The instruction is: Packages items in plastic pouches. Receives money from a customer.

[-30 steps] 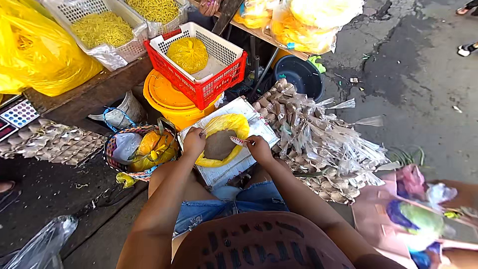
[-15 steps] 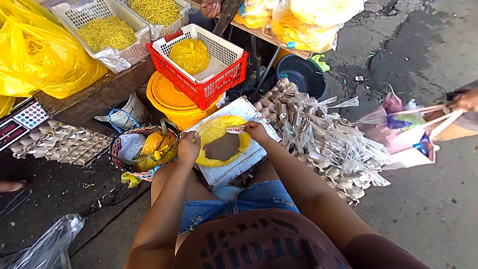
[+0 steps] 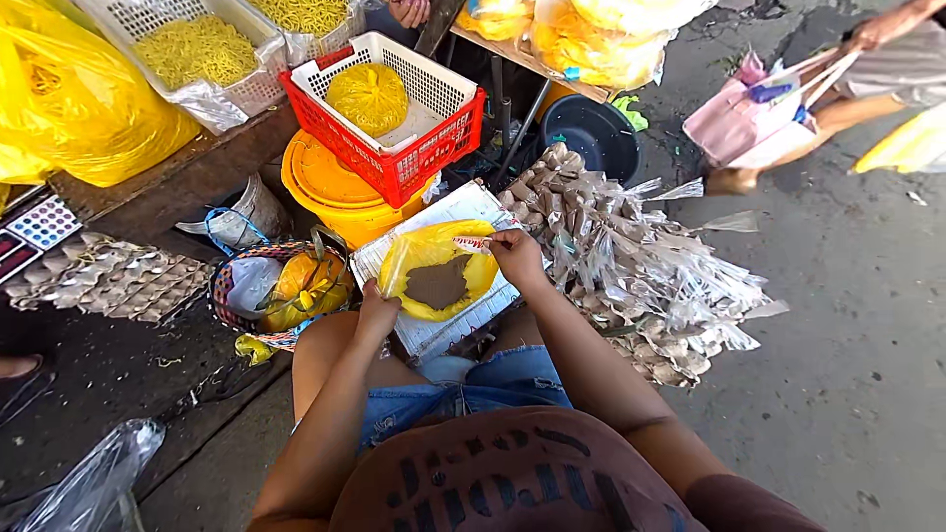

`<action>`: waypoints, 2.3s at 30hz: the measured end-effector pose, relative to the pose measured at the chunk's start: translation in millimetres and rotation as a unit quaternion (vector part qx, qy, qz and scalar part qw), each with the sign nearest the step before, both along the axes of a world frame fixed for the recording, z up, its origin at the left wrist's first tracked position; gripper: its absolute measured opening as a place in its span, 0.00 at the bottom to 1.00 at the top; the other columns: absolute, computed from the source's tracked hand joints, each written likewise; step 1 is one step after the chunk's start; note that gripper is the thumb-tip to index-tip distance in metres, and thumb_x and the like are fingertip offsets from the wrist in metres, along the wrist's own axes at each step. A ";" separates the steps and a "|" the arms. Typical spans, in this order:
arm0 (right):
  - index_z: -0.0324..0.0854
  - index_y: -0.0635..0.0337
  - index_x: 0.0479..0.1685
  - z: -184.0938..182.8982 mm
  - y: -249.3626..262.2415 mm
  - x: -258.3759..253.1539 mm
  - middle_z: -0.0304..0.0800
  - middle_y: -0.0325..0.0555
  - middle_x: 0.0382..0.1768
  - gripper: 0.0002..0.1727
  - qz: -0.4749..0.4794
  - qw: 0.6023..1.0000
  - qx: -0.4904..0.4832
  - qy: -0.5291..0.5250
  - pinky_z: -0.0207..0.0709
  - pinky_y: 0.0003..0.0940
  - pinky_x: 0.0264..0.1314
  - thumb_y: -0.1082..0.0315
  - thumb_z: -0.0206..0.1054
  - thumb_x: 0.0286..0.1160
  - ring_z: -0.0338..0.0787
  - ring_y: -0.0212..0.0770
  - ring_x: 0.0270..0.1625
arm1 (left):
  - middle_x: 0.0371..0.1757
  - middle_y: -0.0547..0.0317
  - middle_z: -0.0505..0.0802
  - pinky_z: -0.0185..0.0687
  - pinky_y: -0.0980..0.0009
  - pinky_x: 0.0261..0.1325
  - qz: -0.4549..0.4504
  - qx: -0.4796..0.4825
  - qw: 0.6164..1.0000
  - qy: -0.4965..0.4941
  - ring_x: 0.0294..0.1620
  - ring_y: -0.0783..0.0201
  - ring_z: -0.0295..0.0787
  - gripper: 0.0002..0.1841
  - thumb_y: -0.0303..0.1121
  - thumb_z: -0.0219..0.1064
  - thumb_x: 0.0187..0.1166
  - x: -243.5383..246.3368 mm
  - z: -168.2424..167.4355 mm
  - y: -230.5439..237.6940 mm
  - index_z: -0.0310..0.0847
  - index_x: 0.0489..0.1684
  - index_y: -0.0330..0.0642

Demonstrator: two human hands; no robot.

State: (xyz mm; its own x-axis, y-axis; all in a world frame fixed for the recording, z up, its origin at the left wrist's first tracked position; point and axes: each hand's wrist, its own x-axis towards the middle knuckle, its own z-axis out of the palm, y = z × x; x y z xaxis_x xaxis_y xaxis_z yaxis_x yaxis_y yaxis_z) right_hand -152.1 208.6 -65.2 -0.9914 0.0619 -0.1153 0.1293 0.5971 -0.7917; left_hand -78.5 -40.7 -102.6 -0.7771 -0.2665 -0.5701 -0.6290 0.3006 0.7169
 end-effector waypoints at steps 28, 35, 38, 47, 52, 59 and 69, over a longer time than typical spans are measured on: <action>0.83 0.66 0.66 -63.1 -22.2 24.2 0.88 0.62 0.64 0.17 0.160 0.959 0.112 -0.206 0.72 0.54 0.77 0.70 0.55 0.88 0.85 0.56 0.70 | 0.53 0.36 0.91 0.81 0.48 0.67 -0.234 -0.238 0.906 0.258 0.56 0.41 0.89 0.17 0.35 0.61 0.86 17.1 -44.2 -11.7 0.83 0.61 0.29; 0.83 0.71 0.62 -48.1 -6.5 14.8 0.89 0.63 0.57 0.16 0.124 0.976 0.015 -0.178 0.78 0.50 0.67 0.70 0.56 0.89 0.89 0.53 0.57 | 0.52 0.37 0.90 0.82 0.54 0.65 -0.193 -0.199 0.924 0.265 0.55 0.46 0.89 0.21 0.40 0.65 0.85 16.7 -50.2 -18.9 0.83 0.59 0.27; 0.84 0.70 0.56 -21.6 8.5 14.1 0.88 0.59 0.49 0.12 0.099 0.985 -0.034 -0.140 0.80 0.46 0.58 0.71 0.59 0.88 0.87 0.47 0.48 | 0.53 0.37 0.90 0.81 0.52 0.66 -0.191 -0.186 0.927 0.262 0.55 0.45 0.89 0.22 0.41 0.65 0.85 15.7 -53.2 -19.9 0.82 0.60 0.27; 0.85 0.67 0.51 8.0 2.3 1.4 0.88 0.52 0.41 0.10 0.146 0.982 -0.039 -0.113 0.79 0.41 0.50 0.72 0.60 0.87 0.84 0.41 0.41 | 0.50 0.39 0.90 0.82 0.53 0.63 -0.198 -0.174 0.928 0.263 0.52 0.48 0.89 0.24 0.46 0.67 0.84 14.3 -52.3 -16.7 0.83 0.58 0.29; 0.87 0.65 0.54 7.7 -48.4 11.1 0.92 0.58 0.47 0.12 0.231 0.968 0.050 -0.090 0.80 0.56 0.61 0.71 0.59 0.88 0.90 0.53 0.52 | 0.47 0.42 0.90 0.83 0.56 0.57 -0.189 -0.174 0.920 0.295 0.46 0.51 0.87 0.28 0.50 0.70 0.80 16.2 -62.1 -16.2 0.82 0.62 0.30; 0.92 0.59 0.51 36.6 -69.8 37.8 0.93 0.54 0.51 0.12 0.249 0.940 0.091 0.215 0.82 0.55 0.62 0.76 0.64 0.78 0.91 0.55 0.58 | 0.59 0.33 0.90 0.81 0.53 0.71 -0.097 -0.122 0.946 0.285 0.61 0.46 0.90 0.24 0.40 0.72 0.80 20.2 -56.9 -14.7 0.81 0.62 0.25; 0.86 0.64 0.63 -60.1 29.0 50.4 0.91 0.62 0.58 0.17 0.096 0.977 0.183 -0.055 0.77 0.57 0.72 0.69 0.56 0.87 0.89 0.59 0.64 | 0.46 0.41 0.92 0.85 0.64 0.58 -0.057 -0.064 0.952 0.294 0.48 0.60 0.91 0.15 0.29 0.67 0.79 18.2 -53.7 -12.8 0.81 0.58 0.27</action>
State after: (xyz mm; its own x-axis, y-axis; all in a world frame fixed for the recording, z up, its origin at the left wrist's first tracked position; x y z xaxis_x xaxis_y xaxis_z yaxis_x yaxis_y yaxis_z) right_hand -101.7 237.6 -125.3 -0.9716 -0.0657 -0.2272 0.0605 0.8596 -0.5074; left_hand -60.3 -53.5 -156.2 -0.9800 -0.1988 0.0046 -0.0874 0.4513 0.8881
